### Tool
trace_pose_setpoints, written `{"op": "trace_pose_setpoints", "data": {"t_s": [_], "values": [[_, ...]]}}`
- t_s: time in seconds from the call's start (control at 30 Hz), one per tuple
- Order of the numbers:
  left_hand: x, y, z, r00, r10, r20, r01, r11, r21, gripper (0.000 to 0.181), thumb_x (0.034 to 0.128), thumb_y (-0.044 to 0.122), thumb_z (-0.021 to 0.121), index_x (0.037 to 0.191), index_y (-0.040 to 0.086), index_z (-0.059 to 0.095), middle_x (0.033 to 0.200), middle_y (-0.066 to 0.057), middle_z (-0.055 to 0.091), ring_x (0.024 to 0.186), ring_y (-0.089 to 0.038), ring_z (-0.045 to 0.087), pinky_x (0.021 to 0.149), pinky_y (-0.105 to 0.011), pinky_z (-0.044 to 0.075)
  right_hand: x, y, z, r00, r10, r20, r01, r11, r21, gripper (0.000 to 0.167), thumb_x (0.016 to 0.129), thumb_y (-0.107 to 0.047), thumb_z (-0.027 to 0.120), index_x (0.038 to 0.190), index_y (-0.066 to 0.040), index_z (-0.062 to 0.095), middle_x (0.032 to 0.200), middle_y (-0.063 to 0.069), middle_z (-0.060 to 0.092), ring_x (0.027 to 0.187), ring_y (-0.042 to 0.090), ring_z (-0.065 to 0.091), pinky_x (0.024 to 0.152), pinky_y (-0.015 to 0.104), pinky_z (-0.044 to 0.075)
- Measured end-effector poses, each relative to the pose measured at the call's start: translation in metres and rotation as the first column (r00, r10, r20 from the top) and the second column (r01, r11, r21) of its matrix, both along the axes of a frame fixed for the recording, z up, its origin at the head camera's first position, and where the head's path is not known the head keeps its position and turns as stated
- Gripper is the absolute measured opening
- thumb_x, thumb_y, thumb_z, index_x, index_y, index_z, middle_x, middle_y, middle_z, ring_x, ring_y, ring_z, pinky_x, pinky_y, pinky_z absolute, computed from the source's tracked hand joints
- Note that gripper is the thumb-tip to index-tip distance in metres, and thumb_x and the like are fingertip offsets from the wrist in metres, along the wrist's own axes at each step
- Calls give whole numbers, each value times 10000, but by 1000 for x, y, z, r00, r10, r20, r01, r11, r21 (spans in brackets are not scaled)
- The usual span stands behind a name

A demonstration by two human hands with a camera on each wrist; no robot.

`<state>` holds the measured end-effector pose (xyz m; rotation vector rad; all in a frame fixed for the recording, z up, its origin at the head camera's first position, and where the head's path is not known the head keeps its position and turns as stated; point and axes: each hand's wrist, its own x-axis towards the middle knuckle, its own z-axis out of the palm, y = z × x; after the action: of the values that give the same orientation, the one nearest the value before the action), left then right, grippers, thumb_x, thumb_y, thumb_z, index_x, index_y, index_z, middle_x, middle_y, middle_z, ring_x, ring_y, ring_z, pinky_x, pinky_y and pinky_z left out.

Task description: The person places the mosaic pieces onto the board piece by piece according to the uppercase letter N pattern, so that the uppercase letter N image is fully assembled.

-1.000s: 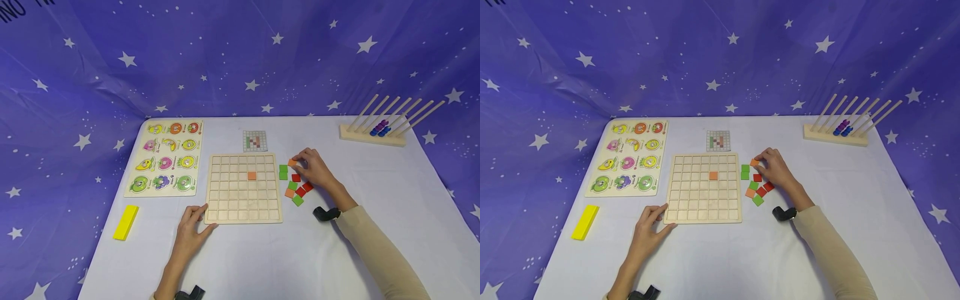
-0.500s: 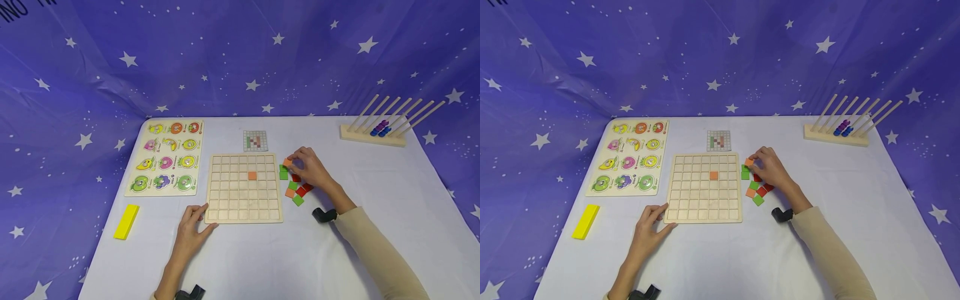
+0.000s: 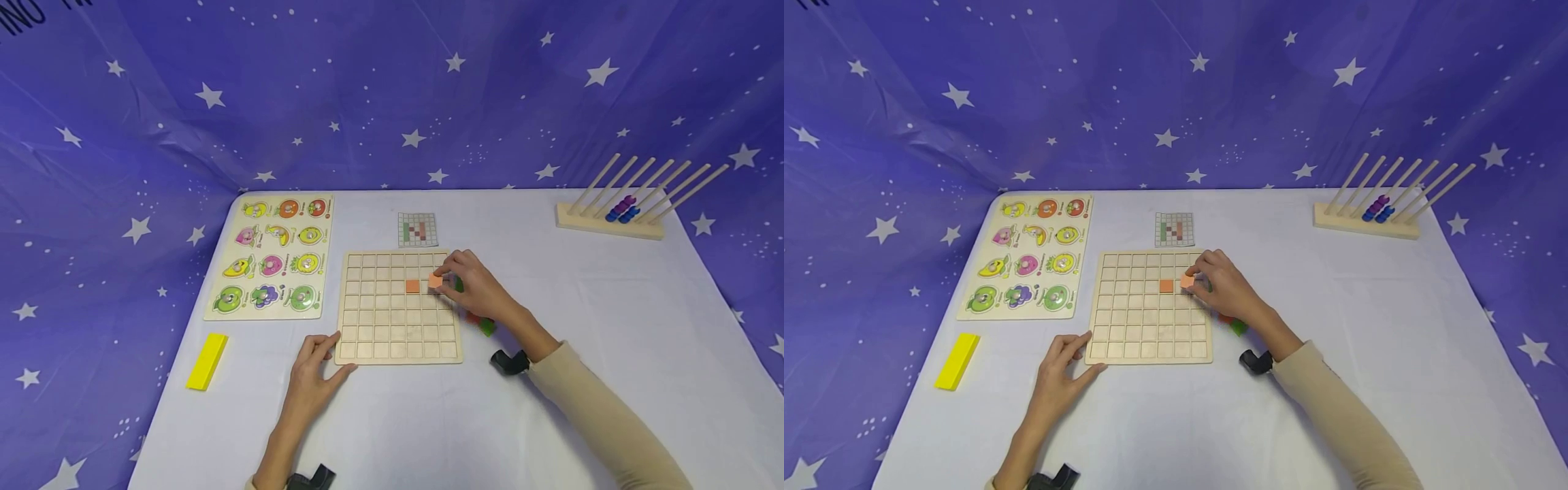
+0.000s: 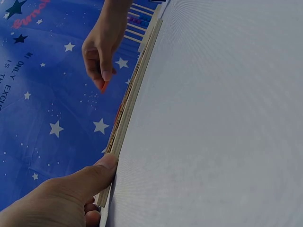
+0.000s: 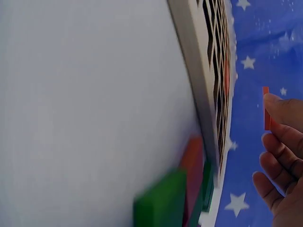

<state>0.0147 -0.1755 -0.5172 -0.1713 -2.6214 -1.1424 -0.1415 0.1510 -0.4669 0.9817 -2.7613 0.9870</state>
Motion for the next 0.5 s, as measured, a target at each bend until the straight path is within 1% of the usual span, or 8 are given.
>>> {"op": "trace_pose_setpoints", "data": {"t_s": [0.13,0.27,0.37,0.5], "values": [[0,0,0,1000,-2,6,2,1000,-1,685,645,138,918,1261,24,641,1061,-47,543,873,-86,496,757,-105,380,5,-12,-2,999,43,-10,-43,999,-26,200,852,-151,763,1033,-82,714,1020,40,602,947,174,447,785,343,417],[1,0,1,1000,-2,8,2,1000,-1,679,647,138,917,1258,20,642,1061,-48,542,875,-88,498,759,-101,381,8,-20,-6,998,69,2,-69,997,-34,194,843,-159,770,1016,-88,717,1019,35,603,958,168,453,807,343,420],[1,0,1,1000,0,9,0,1000,-4,674,650,139,916,1255,20,644,1058,-51,542,876,-86,495,759,-95,376,10,-24,-9,997,75,13,-74,997,-24,196,848,-179,768,1017,-96,714,1026,10,599,971,163,458,836,346,425],[1,0,1,1000,3,13,-3,1000,-8,675,651,142,916,1257,24,644,1056,-54,543,874,-85,492,758,-92,369,11,-26,-10,996,81,20,-81,997,-17,202,850,-190,769,1021,-100,709,1032,-9,595,972,161,458,838,339,421]]}}
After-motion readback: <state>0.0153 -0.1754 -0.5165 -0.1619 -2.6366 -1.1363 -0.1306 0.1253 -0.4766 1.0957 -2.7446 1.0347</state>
